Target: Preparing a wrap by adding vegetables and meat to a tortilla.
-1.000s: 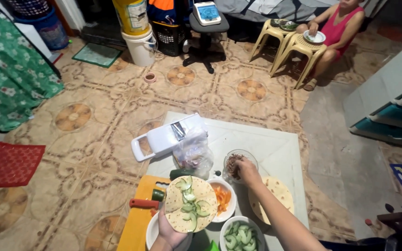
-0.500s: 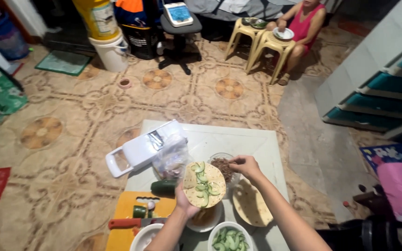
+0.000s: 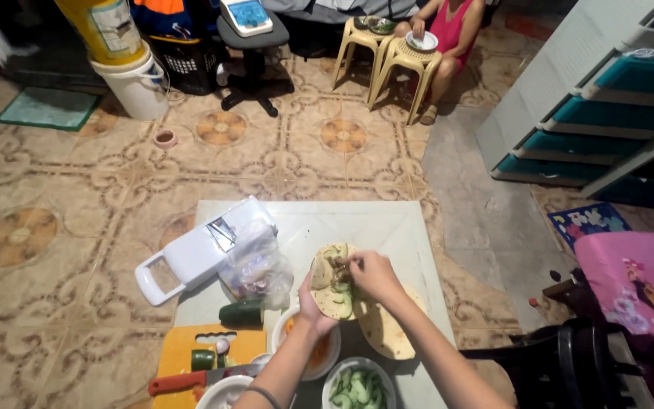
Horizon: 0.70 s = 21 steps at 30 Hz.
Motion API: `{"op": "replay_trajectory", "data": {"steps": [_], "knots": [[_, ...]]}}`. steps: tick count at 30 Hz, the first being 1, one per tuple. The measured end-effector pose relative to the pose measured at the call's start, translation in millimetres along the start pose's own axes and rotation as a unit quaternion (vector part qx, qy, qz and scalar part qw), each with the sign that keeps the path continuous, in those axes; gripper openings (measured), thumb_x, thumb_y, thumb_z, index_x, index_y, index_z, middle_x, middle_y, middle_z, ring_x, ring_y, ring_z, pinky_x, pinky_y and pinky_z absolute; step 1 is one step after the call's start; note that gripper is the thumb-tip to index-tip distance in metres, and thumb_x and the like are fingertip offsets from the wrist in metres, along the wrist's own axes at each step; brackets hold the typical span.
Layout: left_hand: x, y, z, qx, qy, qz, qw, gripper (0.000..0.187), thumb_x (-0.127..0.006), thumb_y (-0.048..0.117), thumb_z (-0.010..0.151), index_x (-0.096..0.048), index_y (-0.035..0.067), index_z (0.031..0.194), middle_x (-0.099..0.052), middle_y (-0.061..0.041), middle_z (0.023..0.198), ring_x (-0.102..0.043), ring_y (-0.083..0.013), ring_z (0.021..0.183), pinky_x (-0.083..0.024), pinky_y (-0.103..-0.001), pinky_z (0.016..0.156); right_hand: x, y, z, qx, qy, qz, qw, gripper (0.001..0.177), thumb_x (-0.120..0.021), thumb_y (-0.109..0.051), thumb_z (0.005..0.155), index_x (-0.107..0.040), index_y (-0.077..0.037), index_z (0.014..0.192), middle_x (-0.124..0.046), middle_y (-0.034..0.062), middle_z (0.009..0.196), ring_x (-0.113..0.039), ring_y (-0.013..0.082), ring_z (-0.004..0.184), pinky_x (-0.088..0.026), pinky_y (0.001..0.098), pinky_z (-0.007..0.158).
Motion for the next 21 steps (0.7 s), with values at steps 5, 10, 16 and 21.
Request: {"op": "replay_trajectory", "data": {"steps": [5,10,16,21], "knots": [[11,6,2,-0.011,-0.005,-0.018,1.0,0.059,-0.037,0.046,0.098,-0.063,0.006,0.132,-0.068,-0.019,0.127,-0.065,-0.0352,0.116,-0.049,-0.051,0.106,-9,7,-28,0.015,0.0,0.079,0.997,0.027,-0.058,-0.01,0.091,-0.079,-0.01,0.108,-0.08,0.0139,0.094,-0.079,0.0234,0.089,-0.061,0.034,0.082],[22,11,1,-0.035,0.049,-0.026,0.998,0.061,-0.038,0.049,0.098,-0.062,0.006,0.133,-0.067,-0.02,0.129,-0.064,-0.0376,0.116,-0.048,-0.053,0.107,-3,-19,-53,0.102,0.065,0.099,0.988,0.026,-0.064,-0.001,0.082,-0.077,-0.004,0.104,-0.081,0.0127,0.094,-0.08,0.0209,0.087,-0.062,0.0323,0.081],[32,19,-14,-0.057,0.072,-0.028,0.995,0.064,-0.037,0.052,0.098,-0.059,0.008,0.14,-0.062,-0.019,0.138,-0.059,-0.0386,0.123,-0.045,-0.057,0.109,-13,13,-11,-0.026,-0.013,0.118,0.993,0.025,-0.073,-0.006,0.081,-0.078,-0.009,0.106,-0.077,0.0047,0.091,-0.074,0.014,0.076,-0.064,0.0292,0.069],[22,47,-56,-0.069,0.098,-0.047,0.992,0.071,-0.037,0.059,0.095,-0.054,0.009,0.143,-0.058,-0.021,0.142,-0.054,-0.043,0.128,-0.039,-0.062,0.111,-18,73,56,-0.008,0.012,0.311,0.95,0.021,-0.061,-0.013,0.095,-0.075,-0.008,0.109,-0.077,0.0068,0.091,-0.073,0.0137,0.077,-0.061,0.0282,0.071]]}}
Point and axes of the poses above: each hand's wrist, its own z-axis towards the middle knuckle, its own x-axis out of the back of the hand, y = z × x, the point moved 4 cm from there along z, towards the middle knuckle
